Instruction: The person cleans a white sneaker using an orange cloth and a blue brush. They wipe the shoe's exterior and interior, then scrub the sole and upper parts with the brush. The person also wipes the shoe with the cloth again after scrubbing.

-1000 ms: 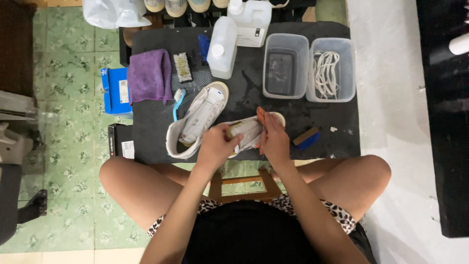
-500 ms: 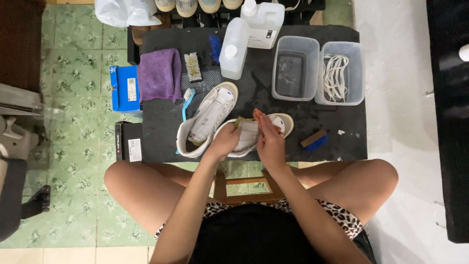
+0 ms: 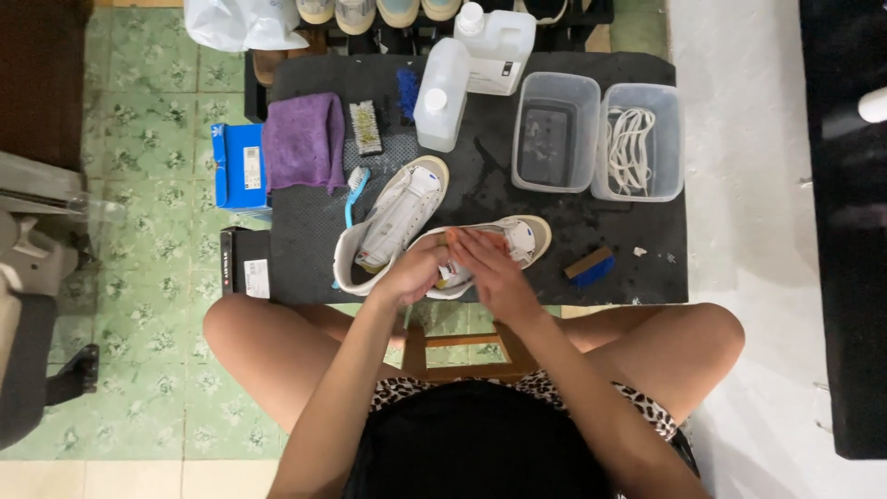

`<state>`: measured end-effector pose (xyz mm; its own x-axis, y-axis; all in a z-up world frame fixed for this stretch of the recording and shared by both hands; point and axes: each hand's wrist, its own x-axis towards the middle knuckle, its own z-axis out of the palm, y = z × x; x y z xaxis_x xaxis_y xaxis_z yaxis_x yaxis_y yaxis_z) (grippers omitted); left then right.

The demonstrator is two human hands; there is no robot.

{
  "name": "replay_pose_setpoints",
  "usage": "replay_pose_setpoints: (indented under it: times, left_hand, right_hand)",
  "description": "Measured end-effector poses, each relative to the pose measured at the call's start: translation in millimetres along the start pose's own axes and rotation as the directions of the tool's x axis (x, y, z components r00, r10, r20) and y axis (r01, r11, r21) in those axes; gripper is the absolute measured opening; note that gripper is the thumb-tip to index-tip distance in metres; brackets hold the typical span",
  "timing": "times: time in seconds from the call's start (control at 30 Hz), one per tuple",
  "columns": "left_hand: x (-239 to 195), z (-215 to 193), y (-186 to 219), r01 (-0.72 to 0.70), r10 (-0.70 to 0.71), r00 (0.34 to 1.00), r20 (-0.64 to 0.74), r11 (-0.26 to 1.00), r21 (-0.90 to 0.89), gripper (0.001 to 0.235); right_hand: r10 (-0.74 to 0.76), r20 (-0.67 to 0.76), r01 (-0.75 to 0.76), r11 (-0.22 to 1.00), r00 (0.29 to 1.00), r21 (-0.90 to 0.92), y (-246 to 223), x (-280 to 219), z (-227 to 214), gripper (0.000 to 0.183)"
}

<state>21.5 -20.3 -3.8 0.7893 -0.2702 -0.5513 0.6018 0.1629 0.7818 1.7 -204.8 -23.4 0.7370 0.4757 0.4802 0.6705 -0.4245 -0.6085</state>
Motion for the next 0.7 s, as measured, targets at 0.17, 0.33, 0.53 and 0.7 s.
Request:
replay_pose_setpoints:
  times: [0.17,0.33,0.53,0.7]
  left_hand:
    - [-28.4,11.6,29.6,0.079,-0.064,0.991,-0.115,0.988,0.134,0.053]
    - [20.2,-10.9,-23.7,0.067,-0.058,0.99,-0.126,0.996,0.067,0.057]
    - [3.8,12.3,8.3,0.048,-0.085,0.982,-0.17,0.976,-0.214,0.046]
    - [-8.5,21.0,30.7,0.0,-0.011,0.992,-0.125,0.996,-0.085,0.045]
  right_hand:
    - [-0.113,0.069,0.126,0.967,0.991,-0.221,42.1,-24.4,-19.4,0.05]
    - [0.007,-0.035,-0.016,0.96,0.999,-0.279,43.8,-35.0,-26.5,0.041]
    - [0.451,-0.315,-0.396,0.891,0.835,0.223,-33.0,12.7,-25.7,0.054]
    - [0.173,-0.132,-0.143,0.968,0.976,0.208,-36.0,6.9,3.8,0.047]
